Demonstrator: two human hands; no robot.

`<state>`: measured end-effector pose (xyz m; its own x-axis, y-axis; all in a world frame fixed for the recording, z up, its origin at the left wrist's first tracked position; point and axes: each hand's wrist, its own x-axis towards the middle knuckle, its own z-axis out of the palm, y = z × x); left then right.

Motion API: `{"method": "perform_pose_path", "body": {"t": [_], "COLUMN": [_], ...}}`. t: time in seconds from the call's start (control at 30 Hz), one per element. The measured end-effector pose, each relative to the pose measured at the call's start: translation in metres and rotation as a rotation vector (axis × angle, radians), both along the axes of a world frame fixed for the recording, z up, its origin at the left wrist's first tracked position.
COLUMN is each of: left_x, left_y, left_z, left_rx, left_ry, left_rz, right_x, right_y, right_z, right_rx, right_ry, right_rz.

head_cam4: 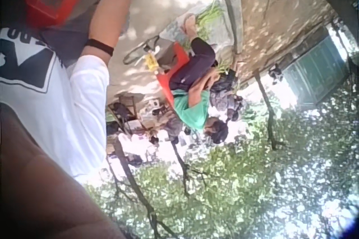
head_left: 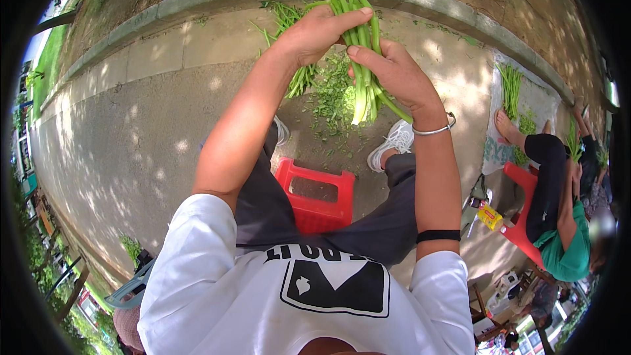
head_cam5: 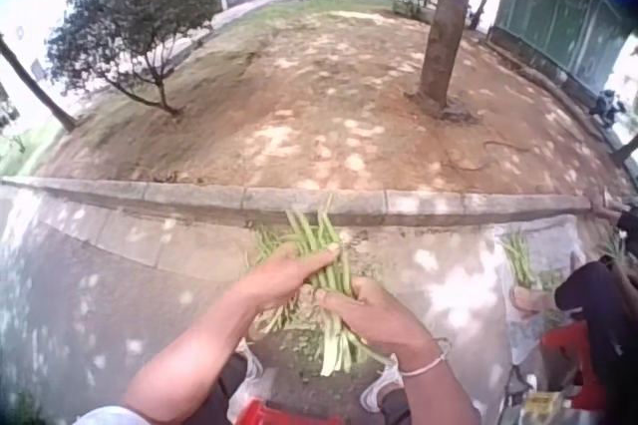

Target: The person breaks long green stalks into smaller pieces by hand, holding a bundle in one hand while snapping individual pieces with the other.

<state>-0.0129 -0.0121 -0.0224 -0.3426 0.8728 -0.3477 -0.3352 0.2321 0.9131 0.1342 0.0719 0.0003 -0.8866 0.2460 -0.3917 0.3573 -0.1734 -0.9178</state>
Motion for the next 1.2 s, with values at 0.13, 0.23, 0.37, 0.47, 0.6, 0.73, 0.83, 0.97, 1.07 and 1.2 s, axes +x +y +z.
{"method": "perform_pose_path", "body": {"t": [0.13,0.23,0.37,0.47,0.6,0.73,0.83,0.97,1.07,1.2], "left_x": [-0.037,-0.073,-0.099,-0.101,-0.044,-0.039,-0.036,-0.045,-0.057,-0.069], "left_y": [-0.011,-0.029,-0.056,-0.065,-0.048,-0.033,-0.012,-0.009,-0.025,-0.025], "left_z": [-0.017,-0.051,-0.143,-0.21,-0.23,-0.272,-0.293,-0.312,-0.336,-0.319], "left_rx": [-0.156,-0.319,-0.702,-1.032,-1.134,-1.174,-1.296,-1.326,-1.269,-1.192], "left_ry": [0.088,0.065,0.343,0.659,0.725,0.799,0.831,0.709,0.832,0.778], "left_rz": [-0.021,0.091,0.255,-0.04,-0.003,-0.033,-0.063,0.037,0.022,0.021], "right_x": [0.003,0.008,0.012,0.011,0.015,0.019,0.025,0.029,0.026,0.024], "right_y": [-0.003,0.0,0.006,0.008,0.009,0.001,-0.004,-0.007,-0.008,-0.007], "right_z": [-0.012,-0.017,-0.015,-0.016,-0.009,-0.013,-0.02,-0.016,-0.014,-0.017], "right_rx": [-0.036,0.017,0.021,0.003,-0.02,-0.036,-0.043,-0.039,-0.067,-0.125], "right_ry": [-0.004,-0.045,-0.062,-0.03,-0.024,-0.059,-0.11,-0.126,-0.152,-0.143], "right_rz": [-0.181,-0.228,-0.279,-0.338,-0.415,-0.426,-0.475,-0.502,-0.51,-0.56]}}
